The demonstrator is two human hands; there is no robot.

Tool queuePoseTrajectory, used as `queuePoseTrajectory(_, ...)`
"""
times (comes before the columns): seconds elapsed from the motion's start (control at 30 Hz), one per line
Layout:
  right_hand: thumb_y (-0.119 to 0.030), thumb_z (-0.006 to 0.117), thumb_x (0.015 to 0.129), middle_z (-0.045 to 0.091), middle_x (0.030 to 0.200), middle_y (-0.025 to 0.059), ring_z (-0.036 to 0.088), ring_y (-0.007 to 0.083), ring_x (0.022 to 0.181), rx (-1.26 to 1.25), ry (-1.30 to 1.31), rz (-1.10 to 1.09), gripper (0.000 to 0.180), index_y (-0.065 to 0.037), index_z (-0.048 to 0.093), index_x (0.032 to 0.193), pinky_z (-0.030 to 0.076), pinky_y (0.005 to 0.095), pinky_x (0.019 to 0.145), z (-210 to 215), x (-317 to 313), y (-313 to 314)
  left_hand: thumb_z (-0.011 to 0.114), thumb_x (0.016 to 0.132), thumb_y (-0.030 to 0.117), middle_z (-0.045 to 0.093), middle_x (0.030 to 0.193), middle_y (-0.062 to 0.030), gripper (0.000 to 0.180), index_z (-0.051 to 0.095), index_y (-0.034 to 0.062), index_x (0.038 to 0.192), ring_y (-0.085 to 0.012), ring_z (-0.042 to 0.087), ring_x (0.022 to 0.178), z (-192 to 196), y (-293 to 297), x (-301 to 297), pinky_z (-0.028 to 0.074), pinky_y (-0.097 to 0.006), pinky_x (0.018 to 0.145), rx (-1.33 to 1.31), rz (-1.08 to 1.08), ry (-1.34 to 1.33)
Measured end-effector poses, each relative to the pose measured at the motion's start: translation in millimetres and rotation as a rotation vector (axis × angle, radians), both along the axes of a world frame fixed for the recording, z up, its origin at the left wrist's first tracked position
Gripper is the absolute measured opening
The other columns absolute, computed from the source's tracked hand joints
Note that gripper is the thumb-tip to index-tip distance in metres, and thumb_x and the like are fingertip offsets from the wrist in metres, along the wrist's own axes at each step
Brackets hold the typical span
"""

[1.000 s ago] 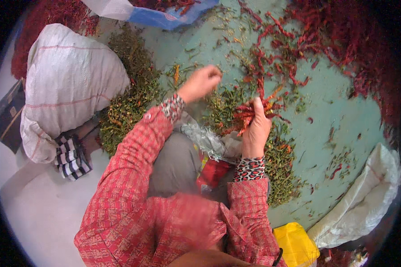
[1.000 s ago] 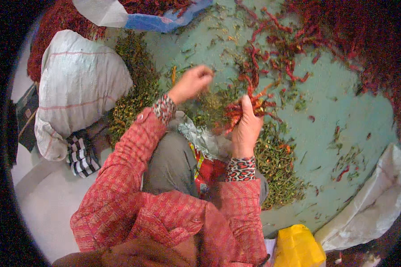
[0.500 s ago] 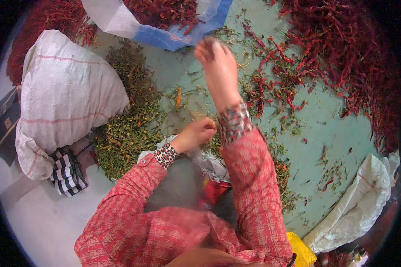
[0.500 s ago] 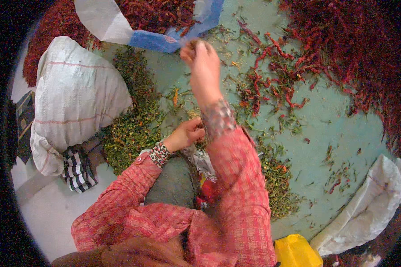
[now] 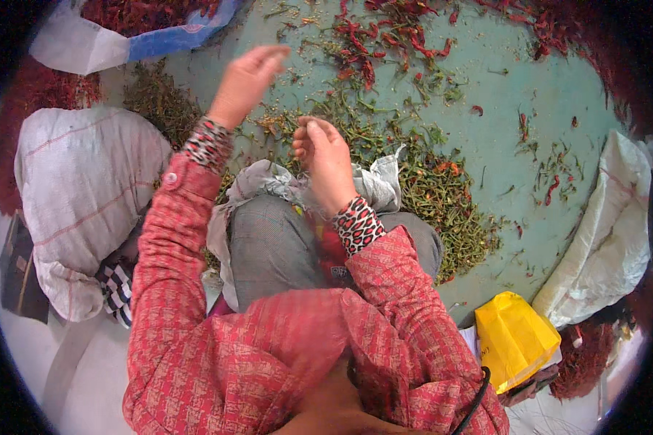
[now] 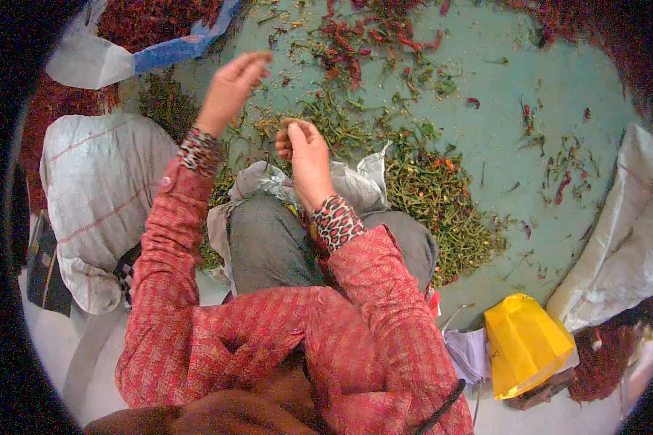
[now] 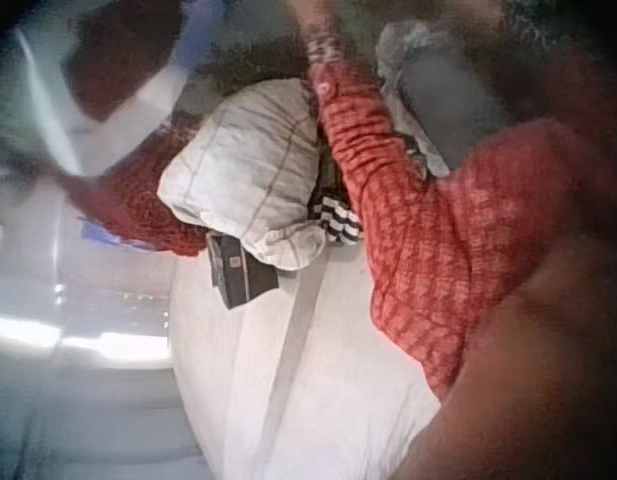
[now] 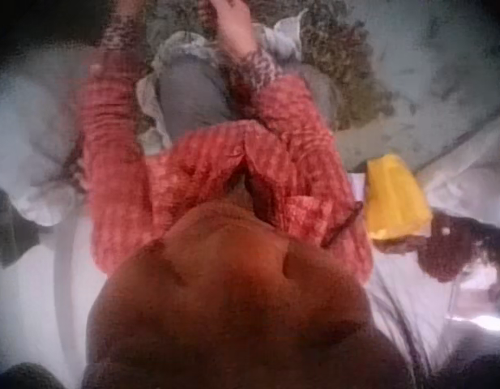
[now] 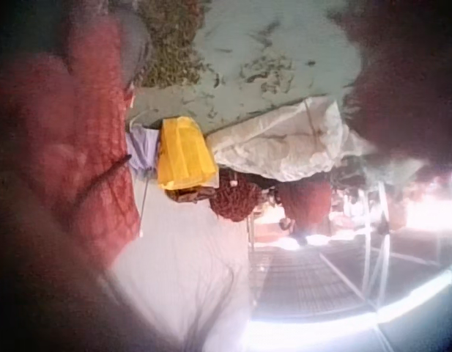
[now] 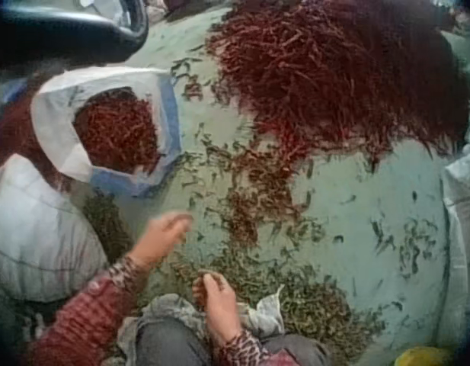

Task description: The person sits on the floor and repeatedly picks up dried red chilies, removes stems, and places the chilies into a blue container. Stems and debris are discarded onto the floor. The person continues this process throughout the clip.

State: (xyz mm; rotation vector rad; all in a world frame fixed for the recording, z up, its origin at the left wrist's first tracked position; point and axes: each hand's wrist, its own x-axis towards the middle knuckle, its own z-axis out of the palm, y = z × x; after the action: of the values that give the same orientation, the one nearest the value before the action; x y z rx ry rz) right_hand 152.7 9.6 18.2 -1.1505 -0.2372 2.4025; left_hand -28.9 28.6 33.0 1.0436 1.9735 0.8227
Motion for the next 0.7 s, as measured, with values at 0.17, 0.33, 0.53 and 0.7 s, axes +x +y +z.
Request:
queuePoseTrajectory(0.17,-0.022,0.047,0.092,0.058,0.081,0.0019,0.053,0.0085,0.069,0.002,0.076,-0.118,0.022,-0.004,0.054,0.102,0.044,0.0220,0.061,2.3,9.8,16.7,0.054,0.083,0.011,0.059,0.097,-0.0077,0.020,0.058,0.0095,0.103,-0.0268,0.060,0.084,-26.6,35.6,43.7,0.050,-0.033,0.068,0.271,-0.331,0.567)
queuePoseTrajectory(0.33,-0.021,0.047,0.092,0.058,0.081,0.0021,0.054,0.0092,0.069,-0.073,0.120,-0.153,0.021,-0.004,0.055,0.101,0.045,0.0224,0.062,8.2,14.1,30.3,0.055,0.080,0.012,0.055,0.096,-0.0072,0.026,0.056,0.0141,0.106,-0.0286,0.058,0.082,-48.2,81.6,48.1,0.050,-0.037,0.066,0.115,-0.502,0.921)
queuePoseTrajectory(0.53,-0.022,0.048,0.091,0.058,0.081,0.0022,0.054,0.0089,0.070,-0.010,0.145,-0.185,0.022,-0.004,0.055,0.102,0.045,0.0228,0.062,4.0,19.3,42.7,0.057,0.085,0.019,0.058,0.093,-0.0075,0.020,0.058,0.0081,0.102,-0.0240,0.059,0.071,-35.9,52.6,4.8,0.048,-0.031,0.064,0.129,-0.297,0.768)
queuePoseTrajectory(0.7,-0.023,0.050,0.091,0.054,0.110,0.0082,0.053,0.0153,0.096,0.289,-0.164,-0.250,0.032,0.001,0.053,0.111,0.041,0.0266,0.086,7.8,16.8,51.7,0.057,0.085,0.015,0.061,0.082,-0.0110,0.020,0.056,0.0048,0.101,-0.0253,0.058,0.070,22.0,23.9,69.2,0.047,-0.031,0.063,-0.066,-0.271,0.219)
